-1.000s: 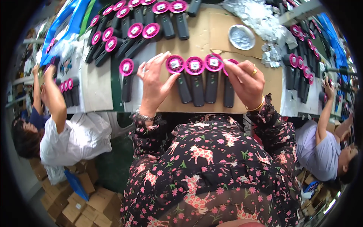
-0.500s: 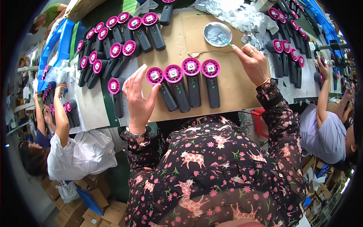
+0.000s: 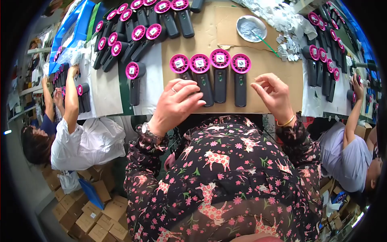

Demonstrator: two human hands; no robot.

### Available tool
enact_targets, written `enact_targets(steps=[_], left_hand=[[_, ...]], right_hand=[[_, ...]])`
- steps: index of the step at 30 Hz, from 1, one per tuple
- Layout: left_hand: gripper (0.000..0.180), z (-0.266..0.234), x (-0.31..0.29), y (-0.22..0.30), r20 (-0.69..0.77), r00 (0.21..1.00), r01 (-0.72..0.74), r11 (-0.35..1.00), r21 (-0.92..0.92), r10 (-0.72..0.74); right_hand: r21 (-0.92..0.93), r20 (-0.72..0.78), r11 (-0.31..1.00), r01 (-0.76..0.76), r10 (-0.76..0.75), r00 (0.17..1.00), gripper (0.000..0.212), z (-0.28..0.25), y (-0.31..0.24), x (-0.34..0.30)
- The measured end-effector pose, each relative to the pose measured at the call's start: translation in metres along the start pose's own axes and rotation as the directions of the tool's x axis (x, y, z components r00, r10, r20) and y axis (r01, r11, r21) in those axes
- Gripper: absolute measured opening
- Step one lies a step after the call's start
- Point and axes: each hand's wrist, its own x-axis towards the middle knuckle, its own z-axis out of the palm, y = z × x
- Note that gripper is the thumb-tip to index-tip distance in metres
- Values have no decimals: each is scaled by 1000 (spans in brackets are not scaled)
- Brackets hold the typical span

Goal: Apply adhesive to circular rings and attach them to hair dryer handles on an assembly line.

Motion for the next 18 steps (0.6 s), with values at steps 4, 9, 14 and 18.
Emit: enact_targets(steps=[4,9,14,18], left_hand=[[22,-6,-24,3,-89,980,191,973,131,-180],[33,-4,-70,-32,-417,819,540,776,326,-394],[54,3,-96,-54,-584,600,749,642,167,-548],[59,13,-103,-74,-589,513,771,637,-5,-625]], right_hand=[[94,-17,996,0,2,1000,21,20,-16,-8],[90,-34,996,-22,25,999,24,28,-7,-9],[68,-1,998,-3,3,1000,25,29,-4,-2],[89,-1,996,-3,3,1000,25,23,-2,-2]])
